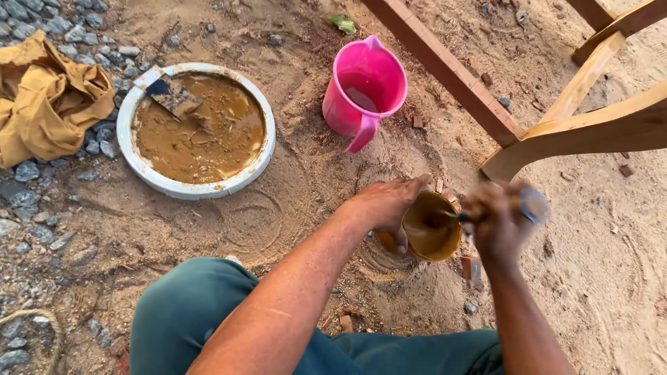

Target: Mix adhesive powder and liquid to prepare wood stain or paint for furniture.

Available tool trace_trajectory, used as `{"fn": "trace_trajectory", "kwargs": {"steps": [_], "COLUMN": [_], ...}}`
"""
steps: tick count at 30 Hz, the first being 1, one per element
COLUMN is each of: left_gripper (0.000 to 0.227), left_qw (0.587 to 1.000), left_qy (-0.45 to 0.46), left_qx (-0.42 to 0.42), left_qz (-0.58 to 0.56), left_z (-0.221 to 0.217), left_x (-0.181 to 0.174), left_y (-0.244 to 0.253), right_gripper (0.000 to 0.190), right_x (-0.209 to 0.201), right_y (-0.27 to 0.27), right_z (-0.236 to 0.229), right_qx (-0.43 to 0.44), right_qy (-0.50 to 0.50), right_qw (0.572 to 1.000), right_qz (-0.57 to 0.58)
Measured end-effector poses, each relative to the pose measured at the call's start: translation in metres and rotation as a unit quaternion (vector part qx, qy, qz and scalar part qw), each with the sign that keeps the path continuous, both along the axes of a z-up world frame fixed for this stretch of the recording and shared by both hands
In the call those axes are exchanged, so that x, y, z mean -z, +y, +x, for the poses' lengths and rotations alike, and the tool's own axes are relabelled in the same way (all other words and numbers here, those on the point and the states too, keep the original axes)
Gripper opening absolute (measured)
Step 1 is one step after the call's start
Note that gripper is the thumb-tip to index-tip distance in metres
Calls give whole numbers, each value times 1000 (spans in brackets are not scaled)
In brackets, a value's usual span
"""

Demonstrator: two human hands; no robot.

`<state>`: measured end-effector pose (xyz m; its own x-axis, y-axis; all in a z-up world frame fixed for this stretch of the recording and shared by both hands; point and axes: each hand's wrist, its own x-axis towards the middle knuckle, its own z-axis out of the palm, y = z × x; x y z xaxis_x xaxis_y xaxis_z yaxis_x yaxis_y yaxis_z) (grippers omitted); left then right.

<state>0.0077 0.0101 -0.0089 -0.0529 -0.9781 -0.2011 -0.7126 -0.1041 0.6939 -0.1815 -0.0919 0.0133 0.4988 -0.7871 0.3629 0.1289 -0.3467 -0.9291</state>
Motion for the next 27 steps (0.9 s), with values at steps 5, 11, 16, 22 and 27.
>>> {"fn": "trace_trajectory", "kwargs": {"steps": [5, 11, 16, 22, 27], "left_gripper": [151, 152, 150, 150, 152], "left_qw": [999, 999, 1000, 1000, 999], "left_qy": [-11, 7, 12, 3, -12], "left_qx": [3, -2, -5, 1, 11], "left_qz": [43, -33, 24, 11, -34], "left_z": [0, 1, 1, 2, -1], "left_x": [-16, 7, 1, 1, 9], "left_y": [5, 0, 1, 3, -4], "right_gripper": [22, 14, 16, 21, 18], "right_x": [11, -10, -4, 3, -1], "right_y": [40, 55, -12, 3, 53], "right_z": [-47, 31, 43, -31, -11], "right_qx": [-16, -112, -85, -62, -70], "right_qy": [-112, -132, -87, -83, -105], "right_qw": [993, 981, 992, 992, 989], "right_qz": [37, 86, 24, 74, 72]}}
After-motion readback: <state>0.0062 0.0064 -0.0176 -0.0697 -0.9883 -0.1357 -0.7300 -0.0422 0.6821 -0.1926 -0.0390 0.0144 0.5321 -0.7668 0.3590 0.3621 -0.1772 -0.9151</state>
